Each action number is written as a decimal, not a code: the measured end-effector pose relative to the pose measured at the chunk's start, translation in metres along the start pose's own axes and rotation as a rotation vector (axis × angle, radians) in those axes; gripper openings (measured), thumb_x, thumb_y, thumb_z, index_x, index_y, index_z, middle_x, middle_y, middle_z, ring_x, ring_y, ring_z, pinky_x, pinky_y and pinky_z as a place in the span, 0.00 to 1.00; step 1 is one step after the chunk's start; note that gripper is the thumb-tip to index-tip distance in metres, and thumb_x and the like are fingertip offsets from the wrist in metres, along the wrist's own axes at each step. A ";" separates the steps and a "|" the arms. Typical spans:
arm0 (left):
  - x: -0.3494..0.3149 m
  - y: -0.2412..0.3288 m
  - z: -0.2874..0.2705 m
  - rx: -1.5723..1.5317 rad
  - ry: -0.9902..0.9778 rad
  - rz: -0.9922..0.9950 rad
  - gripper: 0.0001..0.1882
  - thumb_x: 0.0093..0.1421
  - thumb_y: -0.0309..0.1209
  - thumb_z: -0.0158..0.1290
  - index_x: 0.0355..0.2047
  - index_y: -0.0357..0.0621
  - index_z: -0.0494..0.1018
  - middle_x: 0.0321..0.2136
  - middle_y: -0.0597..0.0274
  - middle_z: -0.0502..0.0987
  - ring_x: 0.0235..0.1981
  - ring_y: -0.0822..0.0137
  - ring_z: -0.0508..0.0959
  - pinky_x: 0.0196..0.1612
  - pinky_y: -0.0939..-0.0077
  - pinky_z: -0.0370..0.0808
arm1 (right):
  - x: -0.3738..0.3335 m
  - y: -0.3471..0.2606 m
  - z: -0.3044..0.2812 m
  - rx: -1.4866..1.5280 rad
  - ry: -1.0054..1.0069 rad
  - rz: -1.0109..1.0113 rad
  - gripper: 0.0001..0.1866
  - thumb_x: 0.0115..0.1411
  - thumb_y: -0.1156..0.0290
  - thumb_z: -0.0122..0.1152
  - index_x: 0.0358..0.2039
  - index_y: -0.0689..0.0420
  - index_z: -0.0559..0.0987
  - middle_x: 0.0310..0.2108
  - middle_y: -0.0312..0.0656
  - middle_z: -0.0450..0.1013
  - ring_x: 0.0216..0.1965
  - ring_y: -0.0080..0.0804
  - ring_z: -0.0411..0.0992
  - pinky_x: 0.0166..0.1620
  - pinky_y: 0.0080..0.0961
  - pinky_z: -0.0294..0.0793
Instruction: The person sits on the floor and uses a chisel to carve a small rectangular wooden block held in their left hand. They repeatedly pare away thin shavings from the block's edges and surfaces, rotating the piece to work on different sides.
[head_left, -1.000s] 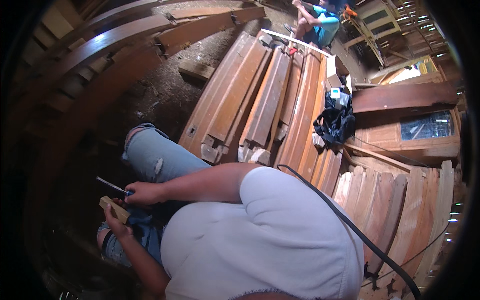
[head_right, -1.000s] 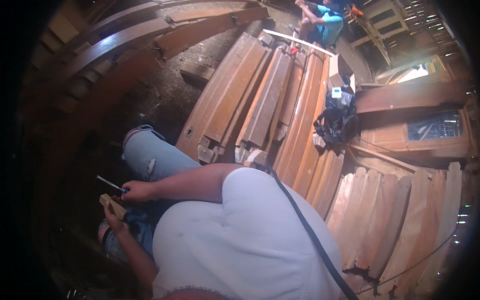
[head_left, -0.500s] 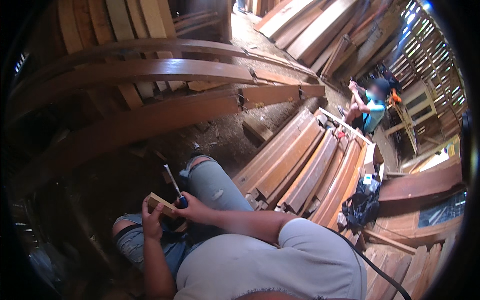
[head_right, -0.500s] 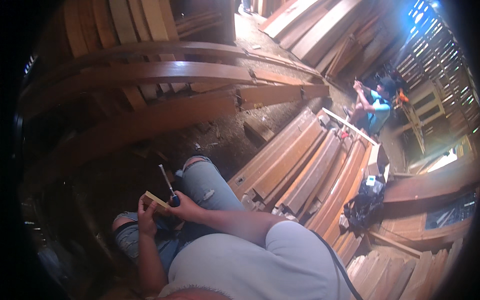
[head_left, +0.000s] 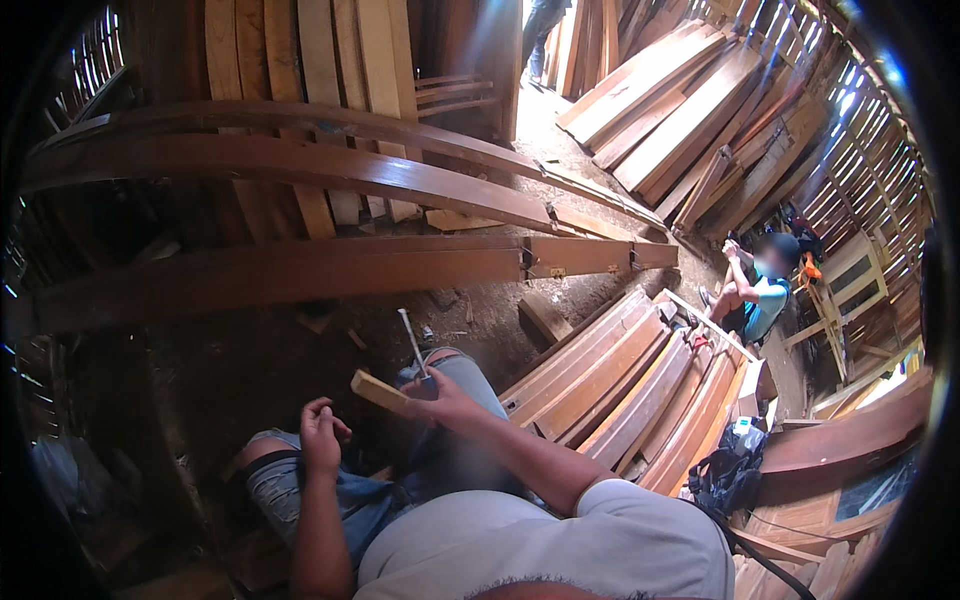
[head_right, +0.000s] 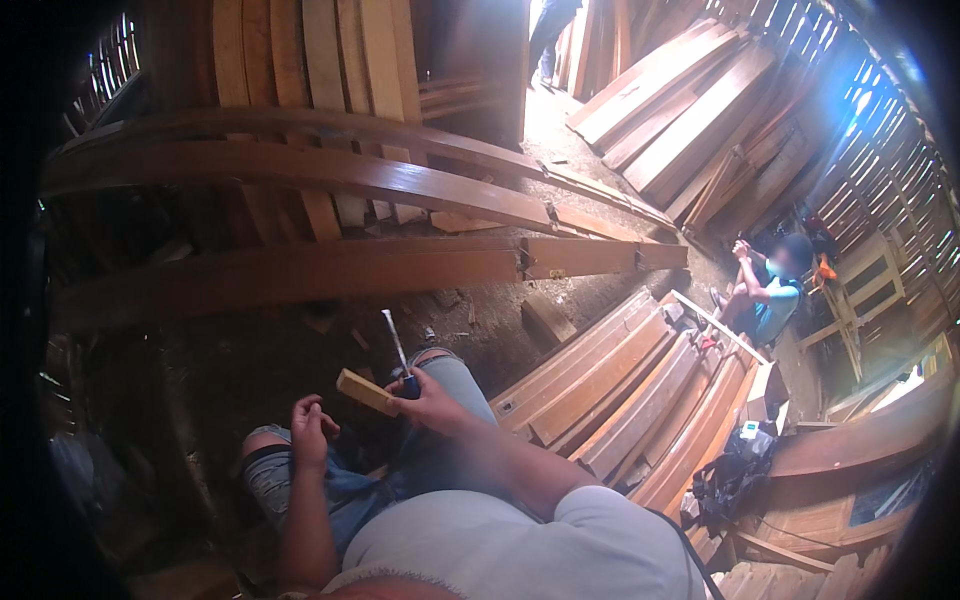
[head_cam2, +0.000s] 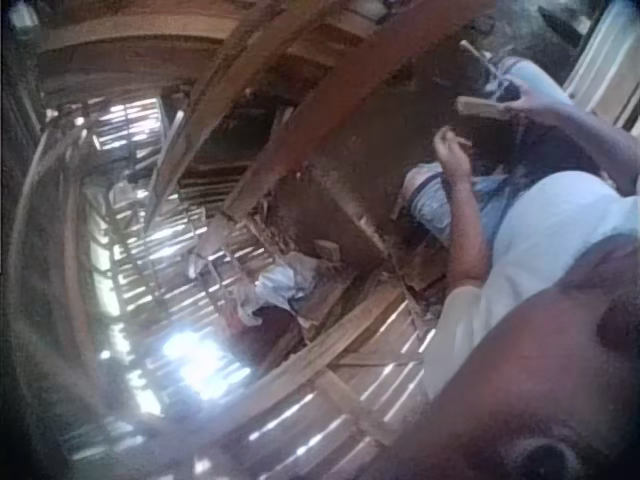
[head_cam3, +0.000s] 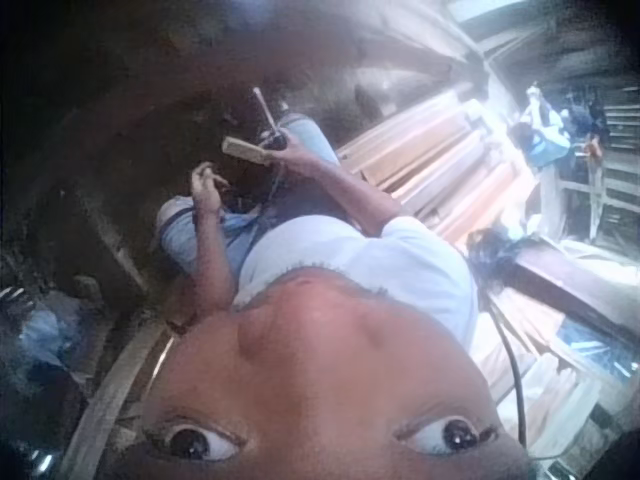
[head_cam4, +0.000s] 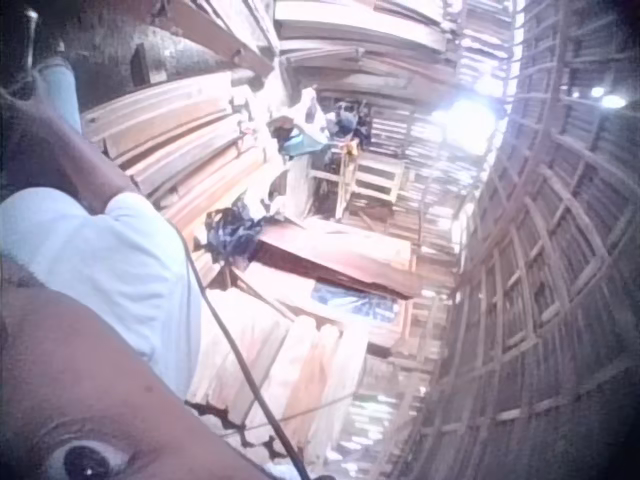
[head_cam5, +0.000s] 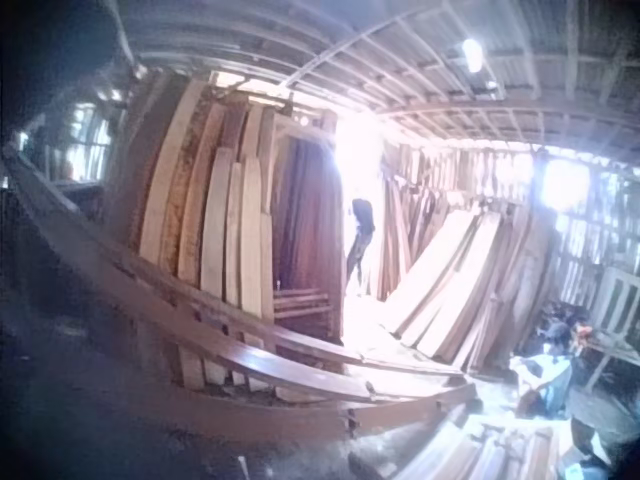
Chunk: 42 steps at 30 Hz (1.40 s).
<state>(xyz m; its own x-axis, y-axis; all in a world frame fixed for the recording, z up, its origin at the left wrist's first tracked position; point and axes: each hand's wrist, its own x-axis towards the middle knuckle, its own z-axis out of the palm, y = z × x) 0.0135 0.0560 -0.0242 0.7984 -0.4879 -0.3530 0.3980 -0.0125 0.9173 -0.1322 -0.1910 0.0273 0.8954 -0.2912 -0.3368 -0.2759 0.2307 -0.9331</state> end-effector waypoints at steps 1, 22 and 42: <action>-0.015 0.025 0.007 0.202 0.072 0.106 0.18 0.72 0.35 0.53 0.59 0.46 0.68 0.42 0.56 0.79 0.42 0.64 0.80 0.43 0.69 0.80 | -0.001 0.001 -0.002 0.036 0.021 -0.007 0.27 0.61 0.65 0.74 0.55 0.57 0.69 0.47 0.39 0.78 0.32 0.19 0.73 0.27 0.19 0.73; -0.173 -0.098 -0.172 -0.865 0.374 -0.510 0.38 0.75 0.54 0.41 0.76 0.43 0.52 0.74 0.48 0.56 0.73 0.53 0.59 0.74 0.62 0.55 | 0.002 0.005 -0.004 0.149 0.004 0.008 0.25 0.59 0.65 0.76 0.49 0.54 0.69 0.44 0.38 0.77 0.30 0.20 0.73 0.27 0.19 0.74; -0.082 0.075 -0.042 0.116 -0.243 -0.015 0.28 0.76 0.41 0.45 0.70 0.39 0.62 0.63 0.51 0.74 0.60 0.63 0.75 0.65 0.68 0.67 | -0.017 -0.187 -0.065 -0.457 -0.102 -0.108 0.25 0.58 0.66 0.71 0.54 0.63 0.79 0.35 0.44 0.81 0.36 0.29 0.78 0.41 0.29 0.79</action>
<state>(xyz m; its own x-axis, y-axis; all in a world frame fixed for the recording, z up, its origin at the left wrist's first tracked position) -0.0029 0.1316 0.0662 0.6556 -0.6818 -0.3246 0.3432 -0.1139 0.9323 -0.1186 -0.2891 0.1994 0.9507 -0.1934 -0.2425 -0.2847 -0.2339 -0.9296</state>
